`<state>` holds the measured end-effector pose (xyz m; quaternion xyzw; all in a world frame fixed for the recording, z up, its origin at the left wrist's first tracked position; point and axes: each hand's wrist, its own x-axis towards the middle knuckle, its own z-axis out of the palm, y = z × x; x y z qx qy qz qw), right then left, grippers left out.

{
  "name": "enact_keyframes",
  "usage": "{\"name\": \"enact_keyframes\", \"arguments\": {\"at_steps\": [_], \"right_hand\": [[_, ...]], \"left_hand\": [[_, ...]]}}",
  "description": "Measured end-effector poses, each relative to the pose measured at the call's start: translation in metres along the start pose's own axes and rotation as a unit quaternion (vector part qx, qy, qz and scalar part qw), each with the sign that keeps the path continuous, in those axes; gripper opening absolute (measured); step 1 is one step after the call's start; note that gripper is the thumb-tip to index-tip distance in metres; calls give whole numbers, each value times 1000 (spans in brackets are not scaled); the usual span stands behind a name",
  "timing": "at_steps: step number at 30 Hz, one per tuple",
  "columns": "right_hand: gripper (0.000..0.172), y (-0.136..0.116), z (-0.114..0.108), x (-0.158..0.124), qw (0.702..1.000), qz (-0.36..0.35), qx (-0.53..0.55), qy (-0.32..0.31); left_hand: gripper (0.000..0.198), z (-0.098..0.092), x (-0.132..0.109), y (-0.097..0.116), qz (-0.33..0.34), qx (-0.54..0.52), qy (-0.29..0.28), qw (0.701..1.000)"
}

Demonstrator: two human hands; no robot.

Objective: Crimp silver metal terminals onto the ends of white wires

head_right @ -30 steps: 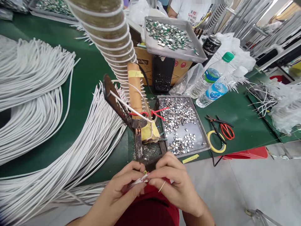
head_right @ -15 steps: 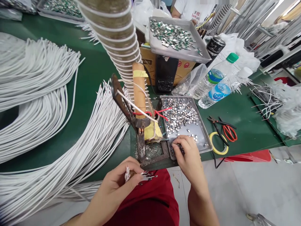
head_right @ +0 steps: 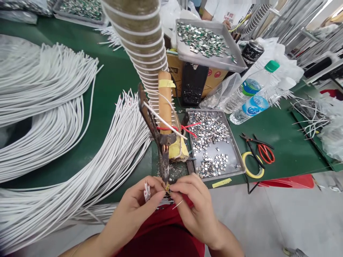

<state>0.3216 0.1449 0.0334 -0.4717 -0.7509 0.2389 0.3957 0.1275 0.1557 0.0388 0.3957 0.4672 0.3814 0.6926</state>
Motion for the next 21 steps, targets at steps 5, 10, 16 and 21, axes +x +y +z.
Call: {"name": "enact_keyframes", "arguments": {"at_steps": [5,10,16,21], "right_hand": [[30,1,2,-3,1000,-17,-22,12],[31,1,6,-6,995,-29,-65,65],[31,1,12,-7,990,-58,-93,86],[32,1,14,-4,989,-68,-98,92]], "left_hand": [[18,1,2,2,-7,-38,-4,999],[18,0,6,0,0,-54,-1,999],[16,0,10,2,5,-42,26,999],[14,0,10,6,13,-34,41,998]]}}
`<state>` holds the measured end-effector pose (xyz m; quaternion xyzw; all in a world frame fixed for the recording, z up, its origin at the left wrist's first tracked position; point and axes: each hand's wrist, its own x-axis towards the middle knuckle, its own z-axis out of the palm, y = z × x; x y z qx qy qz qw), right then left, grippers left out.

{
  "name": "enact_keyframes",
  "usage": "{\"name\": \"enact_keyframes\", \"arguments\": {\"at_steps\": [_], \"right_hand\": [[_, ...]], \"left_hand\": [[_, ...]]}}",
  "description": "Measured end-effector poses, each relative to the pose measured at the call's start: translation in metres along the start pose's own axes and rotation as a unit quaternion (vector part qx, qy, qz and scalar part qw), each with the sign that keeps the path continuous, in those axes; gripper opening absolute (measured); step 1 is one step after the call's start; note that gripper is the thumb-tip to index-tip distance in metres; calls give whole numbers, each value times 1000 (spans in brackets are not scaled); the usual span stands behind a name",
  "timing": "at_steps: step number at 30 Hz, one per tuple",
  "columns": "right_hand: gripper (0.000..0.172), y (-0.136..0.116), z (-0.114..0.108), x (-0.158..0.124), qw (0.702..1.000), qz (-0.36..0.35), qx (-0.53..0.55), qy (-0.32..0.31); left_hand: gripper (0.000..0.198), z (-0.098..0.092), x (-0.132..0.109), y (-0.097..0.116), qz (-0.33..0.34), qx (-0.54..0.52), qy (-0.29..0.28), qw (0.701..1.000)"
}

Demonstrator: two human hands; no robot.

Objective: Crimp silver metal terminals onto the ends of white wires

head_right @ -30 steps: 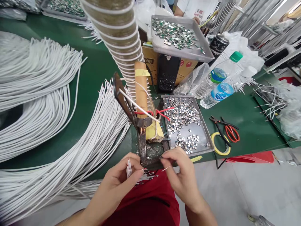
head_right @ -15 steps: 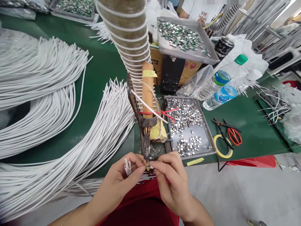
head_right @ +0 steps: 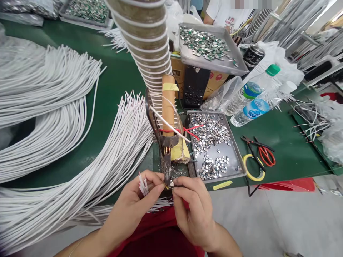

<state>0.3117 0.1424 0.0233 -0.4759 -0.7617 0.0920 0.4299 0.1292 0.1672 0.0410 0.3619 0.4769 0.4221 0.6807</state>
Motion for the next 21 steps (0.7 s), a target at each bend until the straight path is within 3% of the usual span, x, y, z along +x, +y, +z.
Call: {"name": "enact_keyframes", "arguments": {"at_steps": [11,21], "right_hand": [[34,-5,5,6,999,-30,-16,4],[20,-4,-9,-1,998,43,45,1]], "left_hand": [[12,1,-2,0,30,39,17,999],[14,-1,-7,-10,49,43,-2,998]]}}
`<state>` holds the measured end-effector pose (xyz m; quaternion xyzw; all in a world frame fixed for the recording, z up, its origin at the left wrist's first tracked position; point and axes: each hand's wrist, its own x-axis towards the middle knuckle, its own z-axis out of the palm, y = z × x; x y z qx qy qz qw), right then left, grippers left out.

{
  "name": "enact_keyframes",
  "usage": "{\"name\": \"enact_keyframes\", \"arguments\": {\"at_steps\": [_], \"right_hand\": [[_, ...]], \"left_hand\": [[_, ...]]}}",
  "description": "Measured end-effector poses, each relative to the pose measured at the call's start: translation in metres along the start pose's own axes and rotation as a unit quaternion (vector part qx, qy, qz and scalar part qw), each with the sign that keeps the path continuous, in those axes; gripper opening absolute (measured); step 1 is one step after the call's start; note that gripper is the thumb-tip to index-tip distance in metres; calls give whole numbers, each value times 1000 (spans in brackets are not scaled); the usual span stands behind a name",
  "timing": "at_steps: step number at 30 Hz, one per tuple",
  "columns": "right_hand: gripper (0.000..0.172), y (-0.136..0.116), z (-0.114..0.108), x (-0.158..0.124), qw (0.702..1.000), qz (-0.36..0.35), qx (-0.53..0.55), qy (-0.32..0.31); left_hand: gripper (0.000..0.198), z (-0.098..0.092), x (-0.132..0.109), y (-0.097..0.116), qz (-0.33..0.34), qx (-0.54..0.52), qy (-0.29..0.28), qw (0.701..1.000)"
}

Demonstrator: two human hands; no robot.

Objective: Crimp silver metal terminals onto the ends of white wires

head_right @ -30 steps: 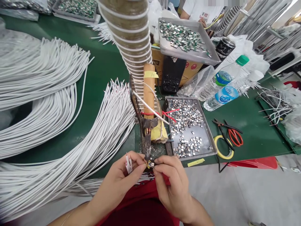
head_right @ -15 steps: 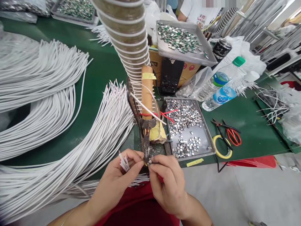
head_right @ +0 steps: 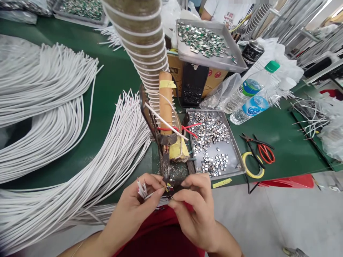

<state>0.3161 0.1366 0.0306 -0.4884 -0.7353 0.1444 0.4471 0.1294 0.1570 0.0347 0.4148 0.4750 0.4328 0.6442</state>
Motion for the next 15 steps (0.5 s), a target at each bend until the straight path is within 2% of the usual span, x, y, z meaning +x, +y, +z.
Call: {"name": "enact_keyframes", "arguments": {"at_steps": [2,5,9,12,15], "right_hand": [[20,0,-4,-1,1000,14,-3,-10],[20,-2,-7,2,998,14,6,-69],[15,-5,-5,8,992,17,21,-123],[10,-4,-3,9,987,33,39,-152],[7,-3,-3,8,986,45,34,-159]], "left_hand": [[15,1,-2,0,-6,7,-4,1000],[15,2,-4,1,-15,26,-21,999],[9,4,-6,-3,-26,78,-72,994],[19,4,-6,-7,4,114,-109,987],[22,0,-6,-8,55,136,-104,984]]}}
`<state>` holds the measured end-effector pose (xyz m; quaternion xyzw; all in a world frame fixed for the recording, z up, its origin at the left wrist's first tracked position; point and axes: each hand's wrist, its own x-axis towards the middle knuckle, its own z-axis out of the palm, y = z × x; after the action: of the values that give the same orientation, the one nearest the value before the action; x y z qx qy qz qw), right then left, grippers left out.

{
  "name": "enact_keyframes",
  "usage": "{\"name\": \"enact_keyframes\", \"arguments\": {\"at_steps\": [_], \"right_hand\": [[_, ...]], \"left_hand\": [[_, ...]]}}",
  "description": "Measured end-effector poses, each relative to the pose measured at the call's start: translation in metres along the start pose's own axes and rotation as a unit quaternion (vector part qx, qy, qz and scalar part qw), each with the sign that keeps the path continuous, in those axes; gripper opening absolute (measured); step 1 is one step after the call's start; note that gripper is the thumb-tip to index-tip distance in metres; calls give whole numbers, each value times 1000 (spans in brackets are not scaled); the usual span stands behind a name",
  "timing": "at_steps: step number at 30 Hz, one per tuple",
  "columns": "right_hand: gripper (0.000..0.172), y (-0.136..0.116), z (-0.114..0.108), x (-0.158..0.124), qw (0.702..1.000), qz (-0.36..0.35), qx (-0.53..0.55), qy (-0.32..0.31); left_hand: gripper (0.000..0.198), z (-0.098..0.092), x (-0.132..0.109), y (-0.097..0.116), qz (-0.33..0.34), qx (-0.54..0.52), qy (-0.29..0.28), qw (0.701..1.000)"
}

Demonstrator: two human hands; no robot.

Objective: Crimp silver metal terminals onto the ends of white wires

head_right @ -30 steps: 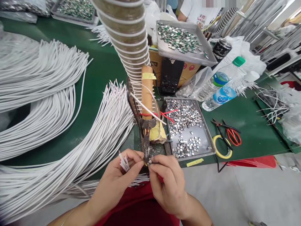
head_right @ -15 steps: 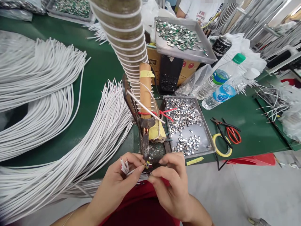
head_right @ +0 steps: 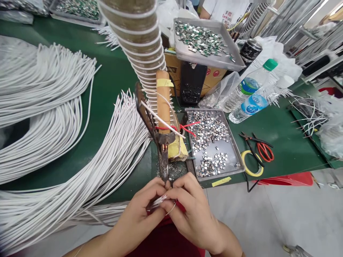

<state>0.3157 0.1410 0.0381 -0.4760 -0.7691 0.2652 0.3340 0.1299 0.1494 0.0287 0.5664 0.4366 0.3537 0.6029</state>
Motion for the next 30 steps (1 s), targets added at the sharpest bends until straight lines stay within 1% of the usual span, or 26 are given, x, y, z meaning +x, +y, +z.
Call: {"name": "enact_keyframes", "arguments": {"at_steps": [3,5,8,11,14,16,18,21,23,24,27,30], "right_hand": [[7,1,-2,-2,1000,9,-14,15],[8,2,-3,-3,1000,2,-19,21],[9,3,-1,-2,999,-29,-14,31],[11,2,2,0,996,-63,18,53],[12,3,1,2,995,-74,20,57],[15,8,-5,2,997,-54,-4,61],[16,20,-15,5,996,-13,-45,82],[14,50,-33,13,978,63,-141,140],[21,72,-42,20,959,122,-203,154],[24,83,-46,23,954,139,-212,158],[30,105,-50,31,950,161,-218,152],[30,109,-50,32,954,165,-206,139]], "left_hand": [[20,-6,-3,1,19,17,11,1000],[20,-9,-6,1,19,18,9,1000],[21,-11,-7,0,4,5,4,1000],[21,-10,-6,-2,-14,-14,-8,1000],[21,-8,-4,-5,-21,-33,-5,999],[20,-7,-3,-8,-25,-39,2,999],[18,-6,-3,-10,-28,-44,7,999],[19,-5,-5,-10,-29,-50,4,998],[21,-5,-6,-9,-23,-49,4,999],[21,-5,-7,-7,-19,-46,5,999],[18,-4,-8,-4,-16,-38,12,999],[16,-4,-9,-3,-22,-34,18,999]]}}
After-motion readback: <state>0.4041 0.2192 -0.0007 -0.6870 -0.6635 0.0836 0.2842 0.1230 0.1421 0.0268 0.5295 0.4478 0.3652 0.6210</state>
